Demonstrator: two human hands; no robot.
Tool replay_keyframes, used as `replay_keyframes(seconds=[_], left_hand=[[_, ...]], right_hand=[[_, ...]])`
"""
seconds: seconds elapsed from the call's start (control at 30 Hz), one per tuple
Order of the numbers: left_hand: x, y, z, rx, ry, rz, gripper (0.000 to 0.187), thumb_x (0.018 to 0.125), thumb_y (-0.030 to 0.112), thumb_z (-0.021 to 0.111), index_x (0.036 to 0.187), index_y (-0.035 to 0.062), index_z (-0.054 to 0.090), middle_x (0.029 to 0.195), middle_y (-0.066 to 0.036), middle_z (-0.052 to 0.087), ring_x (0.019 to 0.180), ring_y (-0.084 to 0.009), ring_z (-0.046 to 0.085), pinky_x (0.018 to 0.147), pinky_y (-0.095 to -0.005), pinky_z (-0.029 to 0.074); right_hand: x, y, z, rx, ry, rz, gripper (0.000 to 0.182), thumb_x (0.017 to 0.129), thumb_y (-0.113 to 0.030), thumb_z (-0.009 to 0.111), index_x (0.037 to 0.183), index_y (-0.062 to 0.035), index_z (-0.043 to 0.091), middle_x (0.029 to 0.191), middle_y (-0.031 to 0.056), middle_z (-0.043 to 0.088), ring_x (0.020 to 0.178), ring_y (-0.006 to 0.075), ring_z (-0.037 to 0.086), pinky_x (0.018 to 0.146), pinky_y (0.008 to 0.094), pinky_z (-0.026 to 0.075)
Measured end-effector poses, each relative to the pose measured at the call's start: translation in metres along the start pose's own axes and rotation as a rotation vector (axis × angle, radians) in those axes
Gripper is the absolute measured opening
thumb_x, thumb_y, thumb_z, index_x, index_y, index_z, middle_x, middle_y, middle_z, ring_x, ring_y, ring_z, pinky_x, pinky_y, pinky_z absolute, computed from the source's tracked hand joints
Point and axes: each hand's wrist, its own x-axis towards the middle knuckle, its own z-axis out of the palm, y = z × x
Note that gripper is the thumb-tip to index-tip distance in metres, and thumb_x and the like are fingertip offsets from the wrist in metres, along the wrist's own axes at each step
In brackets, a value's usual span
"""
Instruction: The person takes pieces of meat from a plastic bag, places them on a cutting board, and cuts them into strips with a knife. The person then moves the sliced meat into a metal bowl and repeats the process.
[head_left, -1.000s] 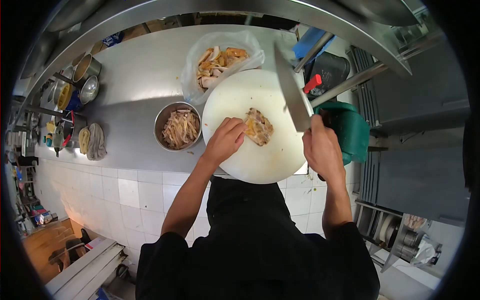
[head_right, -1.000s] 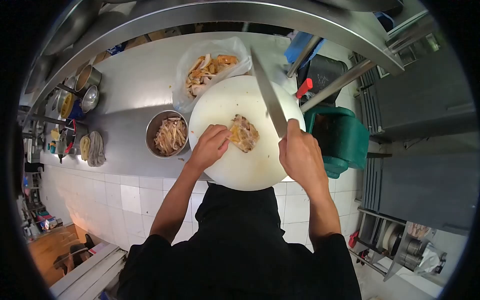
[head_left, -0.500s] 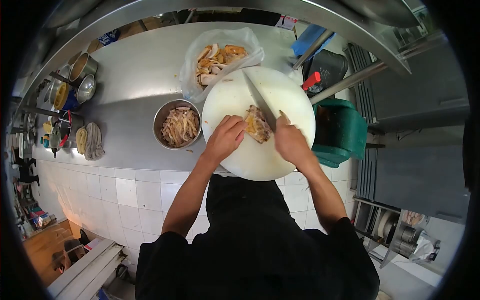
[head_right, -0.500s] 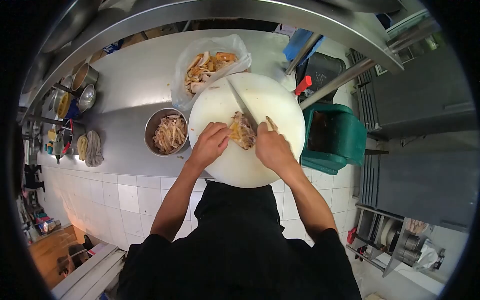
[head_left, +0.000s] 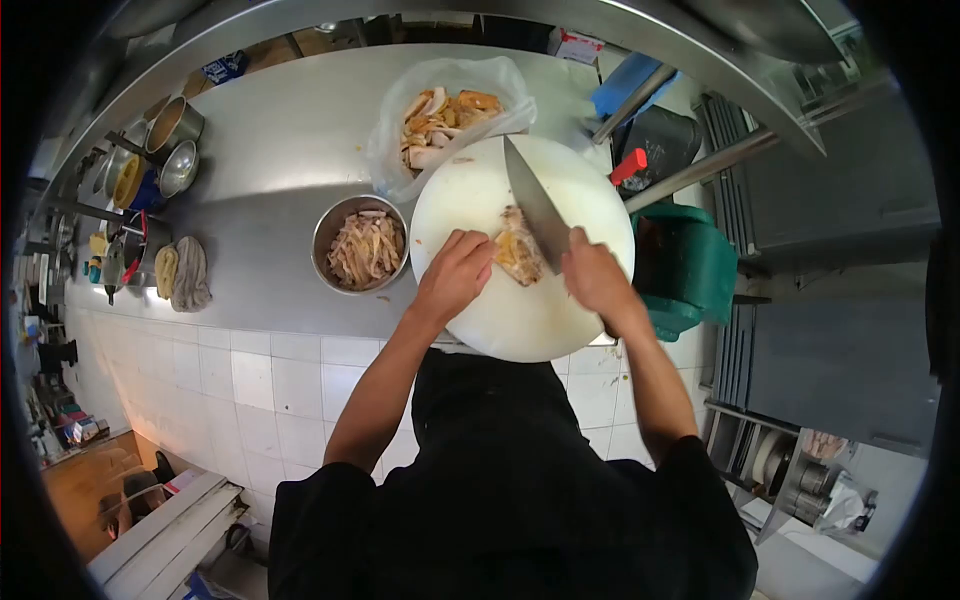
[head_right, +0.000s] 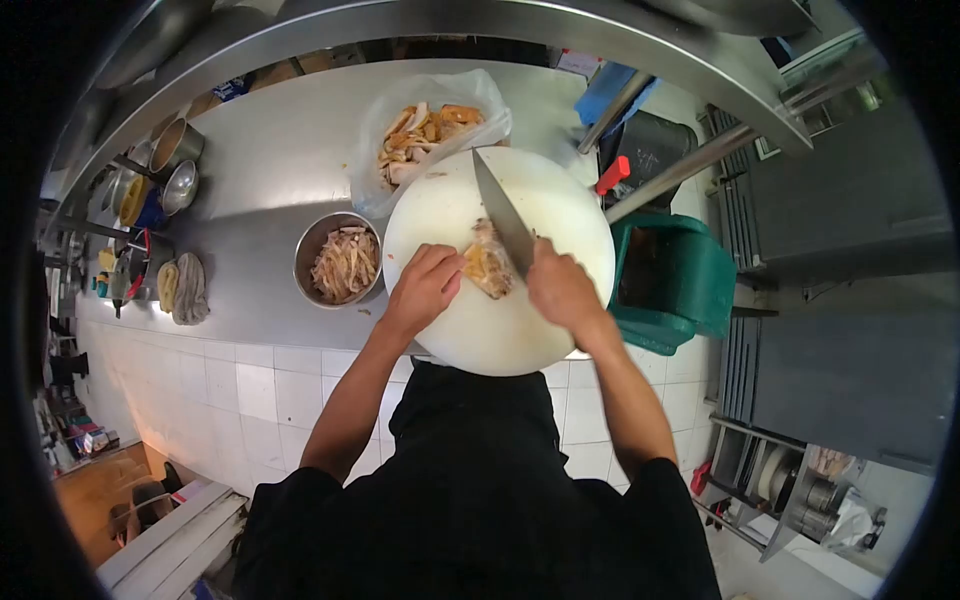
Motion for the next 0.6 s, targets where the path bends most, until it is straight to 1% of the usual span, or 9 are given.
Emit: replay_keyframes(seconds=[0.03, 0.07, 0.1, 0.17, 0.3, 0.4, 0.43, 0.53, 0.6], left_hand=[[-0.004, -0.001, 0.0, 0.013, -0.004, 0.016, 0.028, 0.075, -0.004, 0.072, 0.103, 0.0011, 0.068, 0.104, -0.01, 0.062, 0.097, -0.0301, 0.06, 0.084, -0.0398, 0.053], [-0.001, -0.004, -0.001, 0.024, 0.012, 0.022, 0.028, 0.075, -0.004, 0.072, 0.103, 0.0011, 0.068, 0.104, -0.01, 0.062, 0.097, -0.0301, 0.06, 0.084, -0.0398, 0.053], [-0.002, -0.004, 0.0, 0.032, 0.011, 0.01, 0.029, 0.075, -0.004, 0.072, 0.103, 0.0012, 0.068, 0.103, -0.01, 0.062, 0.096, -0.0302, 0.06, 0.084, -0.0398, 0.053], [-0.003, -0.004, 0.002, 0.04, 0.018, -0.011, 0.029, 0.075, -0.004, 0.072, 0.103, 0.0013, 0.068, 0.102, -0.01, 0.062, 0.095, -0.0303, 0.059, 0.083, -0.0399, 0.053], [-0.002, -0.005, 0.005, 0.054, 0.029, -0.04, 0.03, 0.075, -0.004, 0.072, 0.103, 0.0018, 0.068, 0.102, -0.01, 0.062, 0.095, -0.0302, 0.059, 0.084, -0.0403, 0.053], [0.006, 0.002, 0.004, 0.025, 0.034, -0.044, 0.029, 0.075, -0.004, 0.072, 0.103, 0.0024, 0.068, 0.104, -0.009, 0.062, 0.097, -0.03, 0.059, 0.084, -0.0401, 0.053], [0.009, 0.007, 0.002, -0.007, 0.028, -0.035, 0.028, 0.075, -0.004, 0.072, 0.102, 0.0027, 0.068, 0.104, -0.009, 0.062, 0.098, -0.0299, 0.059, 0.084, -0.0398, 0.053], [0.005, 0.009, 0.004, 0.006, -0.019, 0.007, 0.026, 0.075, -0.005, 0.071, 0.099, 0.0038, 0.069, 0.107, -0.009, 0.062, 0.101, -0.0292, 0.059, 0.084, -0.0389, 0.053], [0.005, 0.008, 0.005, 0.044, -0.05, 0.026, 0.025, 0.076, -0.004, 0.072, 0.098, 0.0045, 0.069, 0.108, -0.007, 0.062, 0.102, -0.0285, 0.059, 0.085, -0.0387, 0.053]], right_hand=[[0.0, 0.01, -0.01, 0.013, -0.04, -0.018, 0.028, 0.093, -0.014, 0.056, 0.113, 0.0049, 0.052, 0.089, 0.0363, 0.066, 0.088, 0.0575, 0.062, 0.084, 0.0602, 0.048], [0.007, 0.041, -0.006, 0.05, 0.048, -0.21, 0.022, 0.094, -0.015, 0.052, 0.103, 0.0051, 0.051, 0.087, 0.0341, 0.066, 0.076, 0.0503, 0.067, 0.075, 0.0574, 0.052], [-0.005, 0.014, -0.043, 0.299, -0.185, 0.096, 0.019, 0.094, -0.012, 0.052, 0.098, 0.006, 0.049, 0.08, 0.0286, 0.064, 0.057, 0.0384, 0.065, 0.059, 0.0488, 0.053], [-0.008, 0.028, -0.052, 0.45, -0.218, 0.141, 0.018, 0.095, -0.011, 0.051, 0.095, 0.0067, 0.049, 0.073, 0.0232, 0.06, 0.046, 0.0288, 0.059, 0.049, 0.0412, 0.049], [-0.024, 0.024, -0.066, 0.484, -0.209, 0.152, 0.015, 0.094, -0.009, 0.049, 0.095, 0.0062, 0.05, 0.073, 0.0252, 0.061, 0.05, 0.0321, 0.062, 0.052, 0.0432, 0.049], [-0.03, 0.015, -0.066, 0.2, 0.155, -0.138, 0.012, 0.094, -0.008, 0.052, 0.099, 0.0033, 0.052, 0.08, 0.0332, 0.063, 0.07, 0.0499, 0.064, 0.063, 0.056, 0.048], [-0.032, 0.005, -0.072, 0.123, 0.213, -0.152, 0.014, 0.094, -0.008, 0.056, 0.1, 0.0037, 0.053, 0.078, 0.033, 0.063, 0.075, 0.0521, 0.062, 0.067, 0.0589, 0.047], [-0.029, -0.014, -0.078, -0.009, 0.377, -0.204, 0.017, 0.093, -0.008, 0.059, 0.104, 0.0029, 0.051, 0.07, 0.0305, 0.062, 0.071, 0.051, 0.064, 0.066, 0.0595, 0.049], [-0.021, -0.022, -0.073, -0.033, 0.331, -0.148, 0.02, 0.095, -0.012, 0.057, 0.107, 0.0023, 0.05, 0.07, 0.0319, 0.063, 0.072, 0.0506, 0.066, 0.066, 0.06, 0.05]])
